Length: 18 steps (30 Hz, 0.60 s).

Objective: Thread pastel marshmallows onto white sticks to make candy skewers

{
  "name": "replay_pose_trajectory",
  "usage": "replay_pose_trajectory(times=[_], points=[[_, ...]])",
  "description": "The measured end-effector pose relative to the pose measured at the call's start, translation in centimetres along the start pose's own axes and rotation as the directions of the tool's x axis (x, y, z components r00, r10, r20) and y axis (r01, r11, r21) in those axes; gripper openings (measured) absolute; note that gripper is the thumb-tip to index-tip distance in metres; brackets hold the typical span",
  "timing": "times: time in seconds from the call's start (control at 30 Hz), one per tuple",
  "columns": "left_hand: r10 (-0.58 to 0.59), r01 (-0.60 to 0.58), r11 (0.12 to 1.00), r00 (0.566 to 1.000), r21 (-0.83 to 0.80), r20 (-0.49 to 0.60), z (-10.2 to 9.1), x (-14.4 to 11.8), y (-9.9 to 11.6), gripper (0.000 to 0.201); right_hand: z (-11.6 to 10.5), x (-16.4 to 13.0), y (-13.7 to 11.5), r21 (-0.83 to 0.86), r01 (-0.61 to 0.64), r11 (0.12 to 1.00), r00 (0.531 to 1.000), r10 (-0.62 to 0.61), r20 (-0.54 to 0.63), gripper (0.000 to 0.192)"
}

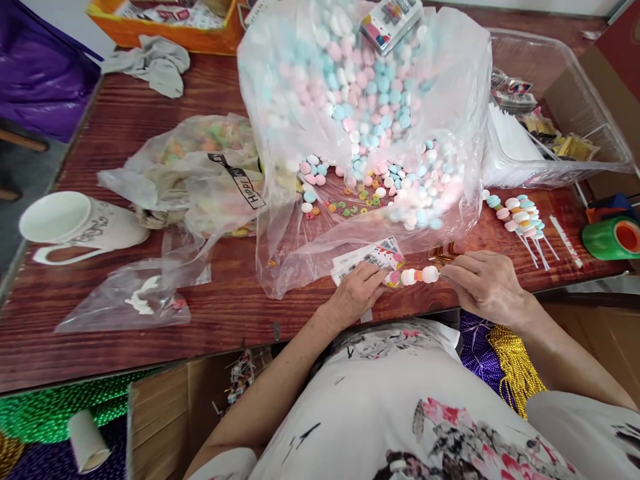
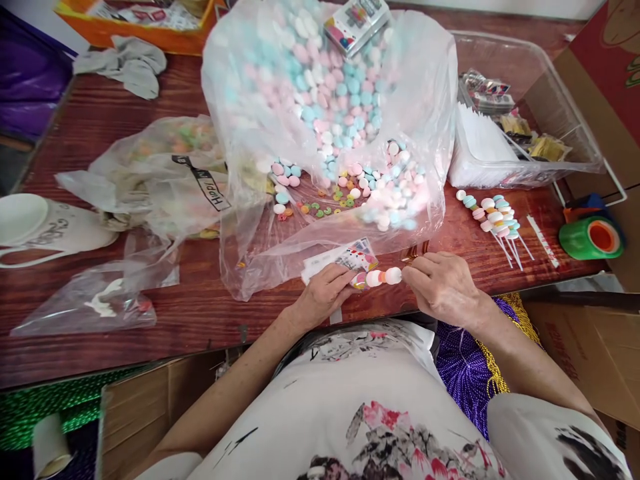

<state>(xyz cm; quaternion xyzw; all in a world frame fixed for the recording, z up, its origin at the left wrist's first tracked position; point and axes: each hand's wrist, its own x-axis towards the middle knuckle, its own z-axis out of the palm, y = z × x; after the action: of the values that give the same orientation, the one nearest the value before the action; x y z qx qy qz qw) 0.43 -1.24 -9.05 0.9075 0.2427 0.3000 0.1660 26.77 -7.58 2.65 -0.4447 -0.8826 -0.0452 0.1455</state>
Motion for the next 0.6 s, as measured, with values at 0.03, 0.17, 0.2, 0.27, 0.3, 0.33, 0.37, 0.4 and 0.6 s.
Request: replay_pose_trajectory(times=[0.03,0.17,0.2,0.27,0.3,0.33,0.37,0.4,0.6], points=[[-0.001,0.001,1.000,1.000,-0.013,0.006,0.1,0.1,0.0,0.021,0.3,0.1,-0.2,-0.011,0.021,1.000,1.000,-0.021,-0.006,0.016],[-0.034,0.035,0.997,0.999,-0.069,0.022,0.2,0.5,0.1,0.030,1.5,0.7,-1.3,-0.046,0.060,0.997,0.996,-0.063,-0.065,0.018],[-0.042,0.044,0.996,0.999,-0.081,0.027,0.2,0.6,0.1,0.032,1.8,0.8,-1.5,-0.051,0.054,0.997,0.995,-0.057,-0.076,0.018],[-0.057,0.061,0.993,0.997,-0.102,0.045,0.1,0.7,0.1,0.034,2.3,0.8,-1.8,-0.053,0.044,0.998,0.995,-0.049,-0.083,0.018],[-0.062,0.068,0.992,0.996,-0.106,0.059,-0.1,0.7,0.1,0.033,2.5,0.7,-1.8,-0.046,0.040,0.998,0.995,-0.044,-0.085,0.018],[-0.068,0.075,0.992,0.995,-0.102,0.078,-0.3,0.7,0.1,0.033,2.6,0.6,-1.7,-0.031,0.035,0.999,0.995,-0.037,-0.089,0.018],[-0.076,0.084,0.993,0.992,-0.086,0.098,-0.5,0.8,0.1,0.034,2.7,0.4,-1.6,-0.010,0.024,1.000,0.995,-0.025,-0.092,0.018],[-0.083,0.090,0.994,0.990,-0.062,0.118,-0.8,1.0,0.0,0.036,2.8,0.2,-1.4,0.016,0.008,1.000,0.995,-0.006,-0.100,0.017],[-0.068,0.073,0.997,0.966,-0.009,0.250,-2.2,2.7,-0.4,0.026,3.2,-1.3,-0.8,0.137,0.026,0.990,0.982,0.000,-0.187,0.017]])
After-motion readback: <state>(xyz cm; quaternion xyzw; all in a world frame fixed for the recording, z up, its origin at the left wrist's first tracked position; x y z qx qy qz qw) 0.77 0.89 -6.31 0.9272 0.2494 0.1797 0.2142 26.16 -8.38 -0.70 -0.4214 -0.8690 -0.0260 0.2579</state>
